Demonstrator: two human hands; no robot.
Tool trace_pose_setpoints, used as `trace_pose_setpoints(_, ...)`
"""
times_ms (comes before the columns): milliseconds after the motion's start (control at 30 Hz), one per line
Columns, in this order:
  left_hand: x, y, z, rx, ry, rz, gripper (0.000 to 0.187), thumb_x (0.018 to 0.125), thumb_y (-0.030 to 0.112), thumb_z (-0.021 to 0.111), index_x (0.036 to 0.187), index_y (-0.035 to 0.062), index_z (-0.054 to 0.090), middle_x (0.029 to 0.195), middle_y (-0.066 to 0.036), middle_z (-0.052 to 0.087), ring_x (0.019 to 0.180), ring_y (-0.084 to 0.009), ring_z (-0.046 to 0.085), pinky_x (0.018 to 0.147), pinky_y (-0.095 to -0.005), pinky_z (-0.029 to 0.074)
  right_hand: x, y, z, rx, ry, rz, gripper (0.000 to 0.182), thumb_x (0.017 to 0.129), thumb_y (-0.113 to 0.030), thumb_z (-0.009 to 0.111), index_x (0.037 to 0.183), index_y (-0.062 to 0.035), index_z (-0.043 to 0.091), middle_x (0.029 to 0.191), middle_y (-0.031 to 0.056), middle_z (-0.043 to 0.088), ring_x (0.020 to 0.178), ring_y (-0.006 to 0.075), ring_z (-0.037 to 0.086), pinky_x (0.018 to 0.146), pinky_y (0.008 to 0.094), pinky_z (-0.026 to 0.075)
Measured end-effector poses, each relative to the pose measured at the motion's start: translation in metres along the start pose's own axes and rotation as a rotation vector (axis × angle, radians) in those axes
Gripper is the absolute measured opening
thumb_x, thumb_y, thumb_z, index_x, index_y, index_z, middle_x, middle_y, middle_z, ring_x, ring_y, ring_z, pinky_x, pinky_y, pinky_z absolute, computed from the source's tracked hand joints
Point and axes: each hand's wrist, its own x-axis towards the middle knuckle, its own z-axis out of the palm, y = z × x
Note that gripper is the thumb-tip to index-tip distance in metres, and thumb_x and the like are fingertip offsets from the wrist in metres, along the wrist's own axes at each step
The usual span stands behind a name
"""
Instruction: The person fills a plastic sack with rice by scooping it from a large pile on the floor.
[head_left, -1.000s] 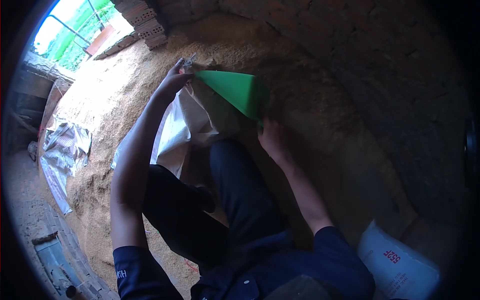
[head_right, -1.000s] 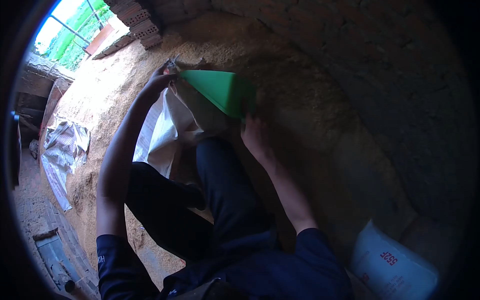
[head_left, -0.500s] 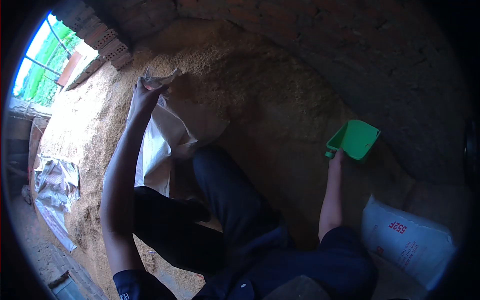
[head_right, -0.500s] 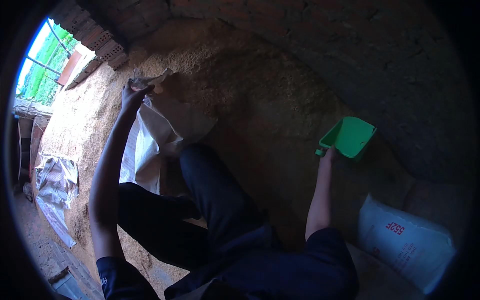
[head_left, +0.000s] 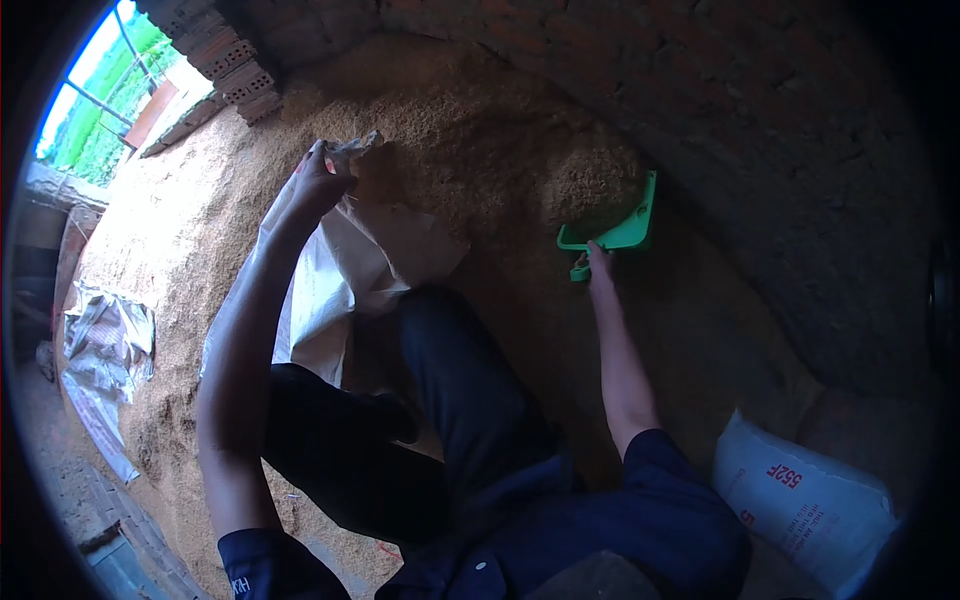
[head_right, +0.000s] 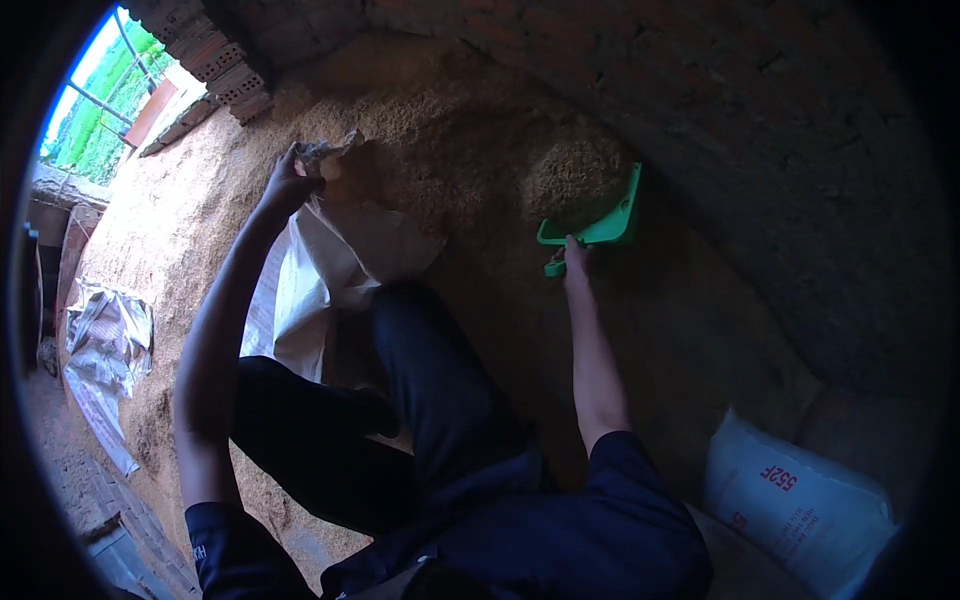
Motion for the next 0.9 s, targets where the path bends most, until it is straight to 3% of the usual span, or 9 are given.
trace_pose_setpoints(67, -0.005, 0.004, -0.001, 0.035, 0.061, 0.048, 0.09, 0.062, 0.0, 0.068, 0.141, 0.0061, 0.026, 0.121, -0.016, 0.05, 0.103, -0.0236, 0.054, 0.086, -0.0302, 0.046, -0.007, 0.007, 0.033, -0.093, -0.194, 0.073, 0.019, 0.082, -0.013, 0.061, 0.092, -0.0022, 0.048, 0.068, 0.0105, 0.054, 0.047, 0.0181, 0.053, 0.04, 0.0338, 0.046)
trace_pose_setpoints(133, -0.021, 0.029, -0.011, -0.342, -0.175, 0.03, 0.086, 0.065, -0.005, 0.064, 0.141, 0.0086, 0.026, 0.126, -0.016, 0.048, 0.11, -0.0235, 0.051, 0.09, -0.0297, 0.044, -0.009, 0.014, 0.058, -0.12, -0.236, 0.069, 0.019, 0.081, -0.013, 0.062, 0.09, -0.003, 0.048, 0.066, 0.0093, 0.053, 0.046, 0.0179, 0.052, 0.04, 0.0329, 0.046)
trace_pose_setpoints(333, -0.017, 0.02, 0.004, -0.025, -0.148, 0.317, 0.06, 0.072, -0.008, 0.054, 0.129, 0.0113, 0.048, 0.11, -0.007, 0.057, 0.069, -0.0087, 0.056, 0.057, -0.0227, 0.047, -0.027, -0.007, 0.062, 0.065, -0.302, 0.207, 0.022, 0.08, -0.013, 0.063, 0.088, -0.0032, 0.046, 0.07, 0.0103, 0.053, 0.047, 0.0173, 0.051, 0.039, 0.032, 0.045)
trace_pose_setpoints(467, -0.015, 0.021, 0.007, -0.08, -0.231, 0.122, 0.055, 0.071, -0.004, 0.057, 0.125, 0.0058, 0.051, 0.095, -0.01, 0.062, 0.068, -0.0118, 0.058, 0.057, -0.0253, 0.048, -0.069, -0.02, 0.074, 0.03, -0.296, 0.14, 0.023, 0.081, -0.015, 0.063, 0.087, -0.0022, 0.045, 0.066, 0.0099, 0.053, 0.047, 0.017, 0.051, 0.039, 0.0319, 0.045)
trace_pose_setpoints(500, -0.016, 0.028, 0.004, -0.047, -0.254, 0.008, 0.055, 0.07, -0.003, 0.058, 0.124, 0.0037, 0.052, 0.091, -0.011, 0.062, 0.067, -0.0128, 0.058, 0.056, -0.0261, 0.048, -0.073, -0.018, 0.081, -0.077, -0.38, 0.075, 0.023, 0.082, -0.016, 0.063, 0.087, -0.0016, 0.045, 0.064, 0.0094, 0.052, 0.046, 0.0171, 0.052, 0.039, 0.0318, 0.045)
trace_pose_setpoints(667, -0.006, 0.014, 0.019, -0.052, -0.089, 0.0, 0.057, 0.069, 0.001, 0.062, 0.125, 0.0015, 0.049, 0.086, -0.012, 0.061, 0.066, -0.0149, 0.059, 0.055, -0.0274, 0.048, -0.16, -0.029, 0.127, -0.339, -0.536, -0.175, 0.027, 0.082, -0.016, 0.062, 0.091, 0.0035, 0.047, 0.062, 0.0077, 0.053, 0.047, 0.0172, 0.055, 0.039, 0.0325, 0.046)
trace_pose_setpoints(767, -0.008, 0.021, 0.008, -0.075, -0.022, 0.051, 0.052, 0.07, 0.002, 0.062, 0.121, 0.0021, 0.051, 0.083, -0.01, 0.06, 0.066, -0.0152, 0.059, 0.054, -0.0268, 0.047, -0.201, -0.029, 0.14, -0.49, -0.577, -0.216, 0.03, 0.082, -0.016, 0.061, 0.099, 0.0042, 0.047, 0.064, 0.0145, 0.057, 0.049, 0.0263, 0.059, 0.043, 0.0369, 0.048)
trace_pose_setpoints(833, -0.01, 0.023, 0.004, -0.149, 0.004, 0.132, 0.045, 0.071, 0.003, 0.064, 0.115, 0.0028, 0.053, 0.083, -0.009, 0.06, 0.067, -0.0151, 0.058, 0.055, -0.0265, 0.047, -0.21, -0.026, 0.137, -0.727, -0.473, -1.228, 0.032, 0.082, -0.016, 0.059, 0.107, 0.0009, 0.049, 0.069, 0.023, 0.059, 0.056, 0.0374, 0.06, 0.049, 0.0426, 0.05)
trace_pose_setpoints(900, -0.015, 0.029, -0.002, -0.245, -0.024, 0.154, 0.043, 0.072, 0.004, 0.065, 0.113, 0.0035, 0.054, 0.084, -0.008, 0.06, 0.069, -0.015, 0.058, 0.057, -0.027, 0.047, -0.229, -0.045, 0.121, -0.866, -0.482, -1.064, 0.029, 0.083, -0.016, 0.058, 0.107, -0.0022, 0.05, 0.071, 0.0238, 0.059, 0.06, 0.0394, 0.06, 0.054, 0.0447, 0.05)
